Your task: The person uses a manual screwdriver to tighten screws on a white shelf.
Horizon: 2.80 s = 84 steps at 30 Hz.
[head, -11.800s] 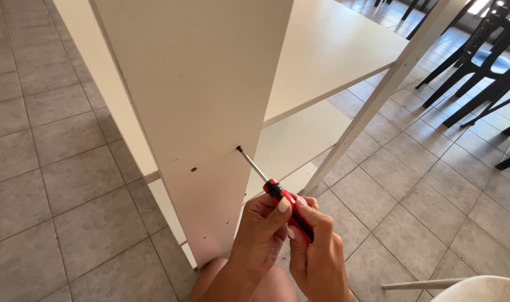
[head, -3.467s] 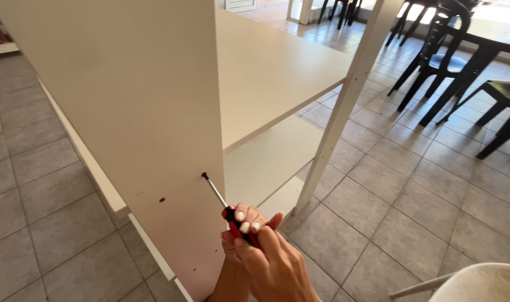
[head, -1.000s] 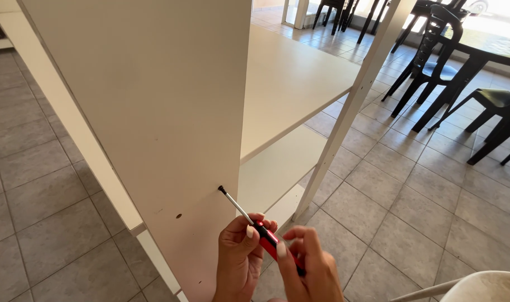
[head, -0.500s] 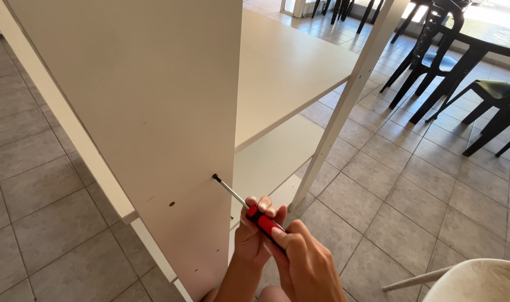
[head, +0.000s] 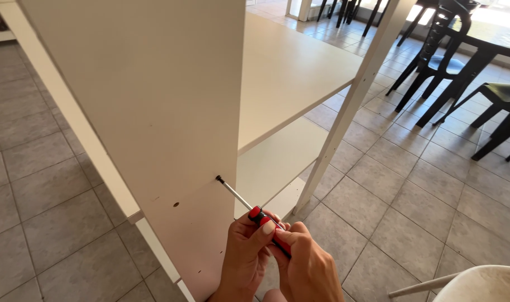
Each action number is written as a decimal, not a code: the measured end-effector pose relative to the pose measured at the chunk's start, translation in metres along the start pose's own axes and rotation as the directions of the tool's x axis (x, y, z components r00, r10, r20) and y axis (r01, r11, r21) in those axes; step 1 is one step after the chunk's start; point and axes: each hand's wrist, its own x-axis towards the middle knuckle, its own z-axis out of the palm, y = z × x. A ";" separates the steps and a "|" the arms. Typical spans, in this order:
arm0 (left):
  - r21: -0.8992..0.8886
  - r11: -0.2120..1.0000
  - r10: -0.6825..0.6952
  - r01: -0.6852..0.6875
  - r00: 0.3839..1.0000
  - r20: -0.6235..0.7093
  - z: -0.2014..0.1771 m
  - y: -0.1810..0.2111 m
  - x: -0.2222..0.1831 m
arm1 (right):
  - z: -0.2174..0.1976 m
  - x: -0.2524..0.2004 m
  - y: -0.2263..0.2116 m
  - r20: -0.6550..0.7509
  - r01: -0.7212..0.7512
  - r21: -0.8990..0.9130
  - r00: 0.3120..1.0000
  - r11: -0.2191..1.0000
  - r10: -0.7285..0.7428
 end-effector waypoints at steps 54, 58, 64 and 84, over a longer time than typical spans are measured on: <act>-0.002 0.999 -0.053 0.054 0.987 0.148 -0.011 0.014 -0.001 | 0.002 -0.006 -0.034 -0.122 -0.192 0.094 0.972 0.977 0.203; -0.045 0.999 -0.023 0.031 0.986 0.165 -0.015 0.005 0.005 | 0.001 -0.006 -0.021 0.073 -0.513 0.110 0.858 0.851 0.508; -0.154 0.987 0.108 -0.056 0.929 0.354 -0.024 -0.012 0.025 | 0.026 -0.013 -0.030 -0.095 -0.533 0.098 0.835 0.840 0.541; 0.070 0.997 0.002 -0.016 0.980 0.200 -0.022 0.021 -0.001 | 0.006 -0.004 -0.044 -0.205 -0.061 -0.006 0.977 0.998 0.059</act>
